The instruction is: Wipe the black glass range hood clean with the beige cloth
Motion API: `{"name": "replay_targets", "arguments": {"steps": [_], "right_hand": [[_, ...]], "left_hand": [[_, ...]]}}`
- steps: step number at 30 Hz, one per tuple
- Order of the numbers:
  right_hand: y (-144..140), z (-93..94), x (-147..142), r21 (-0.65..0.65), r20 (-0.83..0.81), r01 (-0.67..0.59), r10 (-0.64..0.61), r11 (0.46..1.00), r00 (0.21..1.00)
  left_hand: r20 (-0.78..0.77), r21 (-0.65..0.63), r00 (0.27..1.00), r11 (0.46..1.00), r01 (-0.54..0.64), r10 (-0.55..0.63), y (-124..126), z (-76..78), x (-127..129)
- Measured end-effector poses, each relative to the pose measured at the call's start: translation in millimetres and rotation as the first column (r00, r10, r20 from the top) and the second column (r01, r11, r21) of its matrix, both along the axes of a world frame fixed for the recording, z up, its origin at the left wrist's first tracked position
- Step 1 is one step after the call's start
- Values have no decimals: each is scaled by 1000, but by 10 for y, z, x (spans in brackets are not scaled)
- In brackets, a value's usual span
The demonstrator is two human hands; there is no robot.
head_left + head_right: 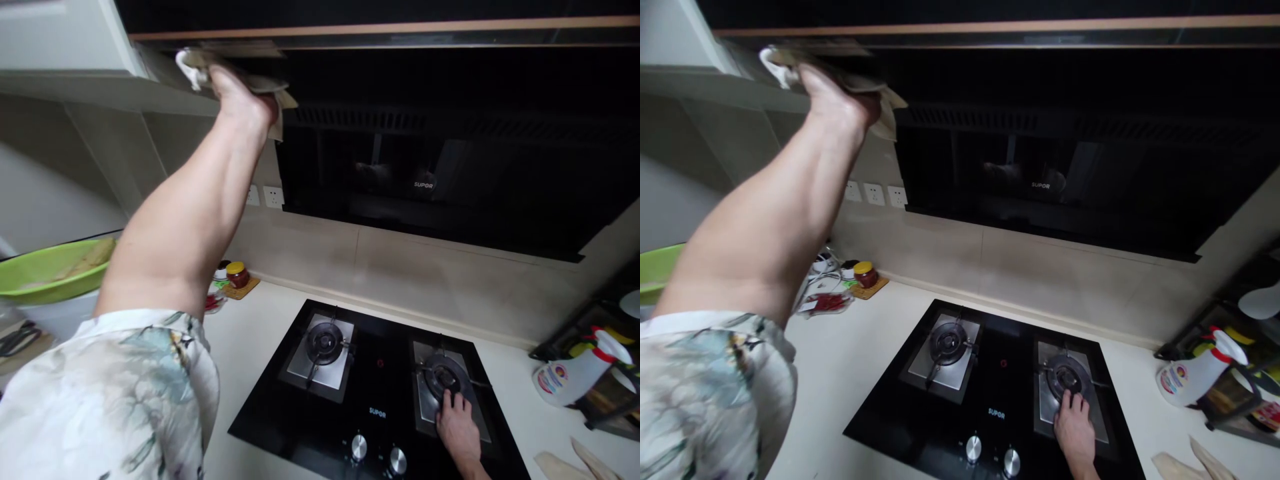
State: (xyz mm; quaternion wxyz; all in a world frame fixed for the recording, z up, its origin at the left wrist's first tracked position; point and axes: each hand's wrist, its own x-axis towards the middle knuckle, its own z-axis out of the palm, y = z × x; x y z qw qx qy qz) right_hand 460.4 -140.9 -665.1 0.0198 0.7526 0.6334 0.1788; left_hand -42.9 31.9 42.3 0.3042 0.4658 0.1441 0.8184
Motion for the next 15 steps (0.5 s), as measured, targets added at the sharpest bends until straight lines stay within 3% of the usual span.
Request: {"name": "replay_targets", "arguments": {"steps": [2, 4, 6, 9, 12, 13, 15], "right_hand": [[1, 21, -1, -21, -2, 14, -14, 1000, 1000], [8, 13, 9, -32, 8, 16, -16, 999, 1000], [19, -19, 29, -28, 22, 5, -4, 1000, 1000], [33, -82, 66, 3, 46, -7, 7, 1000, 999], [37, -127, 98, 41, 50, -20, 18, 999, 999], [37, -133, 105, 48, 41, -25, 24, 998, 999], [36, -134, 115, 60, 16, -36, 35, 998, 999]], "left_hand": [[133, 114, 959, 965, 236, -250, -139, -10, 299], [249, 136, 890, 923, 359, -382, -261, -43, 658], [311, 88, 854, 908, 411, -417, -371, -79, 1070], [196, -72, 884, 893, 444, -424, -501, -106, 1752], [-114, -267, 965, 943, 201, -238, -502, -98, 2366], [-264, -306, 954, 950, 54, -140, -455, -91, 2507], [-517, -285, 856, 939, -190, 17, -292, -73, 2639]]}}
